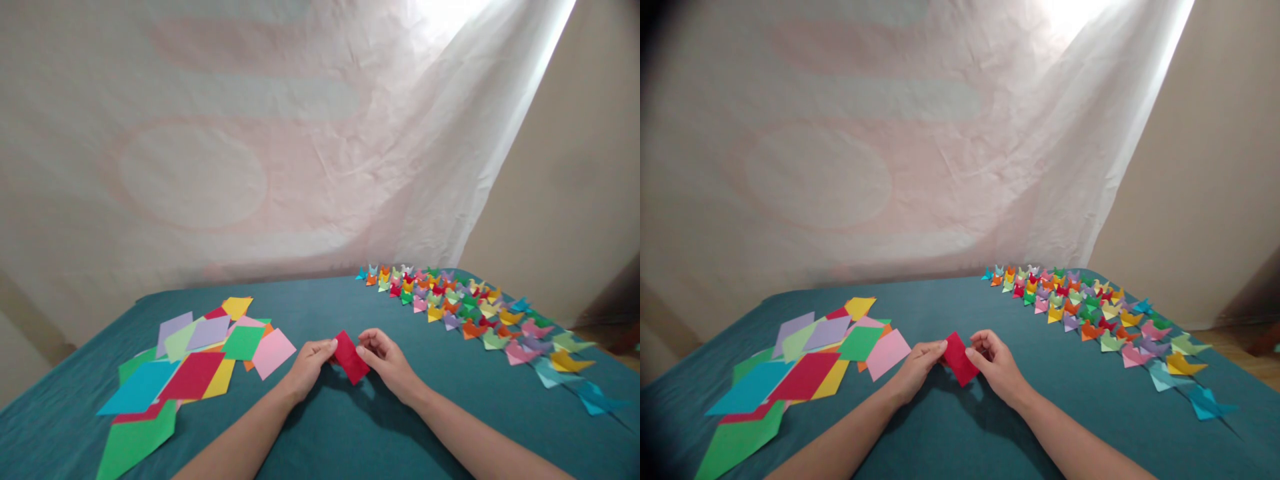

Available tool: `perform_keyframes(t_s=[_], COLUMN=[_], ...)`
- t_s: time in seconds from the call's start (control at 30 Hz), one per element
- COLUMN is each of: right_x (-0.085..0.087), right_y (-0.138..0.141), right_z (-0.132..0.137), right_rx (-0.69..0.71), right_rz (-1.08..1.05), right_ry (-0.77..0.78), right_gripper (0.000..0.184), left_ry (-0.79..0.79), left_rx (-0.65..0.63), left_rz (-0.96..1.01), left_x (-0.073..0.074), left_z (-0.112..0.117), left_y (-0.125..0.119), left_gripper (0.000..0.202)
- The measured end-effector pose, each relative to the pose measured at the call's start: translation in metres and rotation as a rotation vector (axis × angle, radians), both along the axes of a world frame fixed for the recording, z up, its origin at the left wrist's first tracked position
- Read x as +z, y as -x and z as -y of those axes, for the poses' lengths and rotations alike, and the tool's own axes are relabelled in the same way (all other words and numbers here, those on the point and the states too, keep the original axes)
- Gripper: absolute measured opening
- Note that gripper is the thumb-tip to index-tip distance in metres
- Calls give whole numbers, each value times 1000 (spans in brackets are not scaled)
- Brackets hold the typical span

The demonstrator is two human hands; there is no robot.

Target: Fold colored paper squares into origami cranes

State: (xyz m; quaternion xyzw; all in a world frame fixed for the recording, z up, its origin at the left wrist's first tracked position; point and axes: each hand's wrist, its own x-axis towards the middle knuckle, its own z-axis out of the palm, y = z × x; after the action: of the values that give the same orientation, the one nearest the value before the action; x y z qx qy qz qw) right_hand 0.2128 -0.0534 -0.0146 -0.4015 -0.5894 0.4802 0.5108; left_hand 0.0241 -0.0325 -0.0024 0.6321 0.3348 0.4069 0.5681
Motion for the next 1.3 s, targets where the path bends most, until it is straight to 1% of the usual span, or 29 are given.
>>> perform_keyframes(t_s=[0.2,0.27,0.37,0.47,0.5,0.57,0.6,0.67,0.77,0.87,1.0,1.17,1.3], right_x=[1,1,2,2,2,2,1,1,1,2,1,1,2], right_y=[1,1,1,0,0,0,0,0,1,3,4,4,4], right_z=[2,3,2,0,-1,-3,-3,-4,-2,1,4,6,7], right_rx=[44,49,53,-15,-54,-125,-147,-158,-126,-57,33,70,69], right_rz=[19,32,44,35,35,40,40,21,-15,-5,35,8,-34], right_ry=[-10,-14,-16,-14,-14,-16,-18,-23,-30,-28,-20,-45,-77], right_gripper=[26,26,26,30,32,34,35,34,30,27,25,22,30], left_ry=[-11,-13,-5,30,31,-4,-32,-79,-95,-87,-73,11,44], left_rx=[-23,-30,-2,30,28,28,30,32,40,44,43,65,82], left_rz=[-25,-31,-41,-4,17,45,47,23,-42,-63,-27,16,49], left_x=[5,4,1,-2,-3,-4,-4,-5,-6,-8,-5,-1,-2], left_z=[2,2,1,1,1,2,2,3,2,1,0,0,0], left_y=[0,0,-1,-3,-3,-5,-5,-6,-6,-5,-3,-1,-1], left_gripper=[47,47,54,51,53,66,67,56,44,43,38,31,31])
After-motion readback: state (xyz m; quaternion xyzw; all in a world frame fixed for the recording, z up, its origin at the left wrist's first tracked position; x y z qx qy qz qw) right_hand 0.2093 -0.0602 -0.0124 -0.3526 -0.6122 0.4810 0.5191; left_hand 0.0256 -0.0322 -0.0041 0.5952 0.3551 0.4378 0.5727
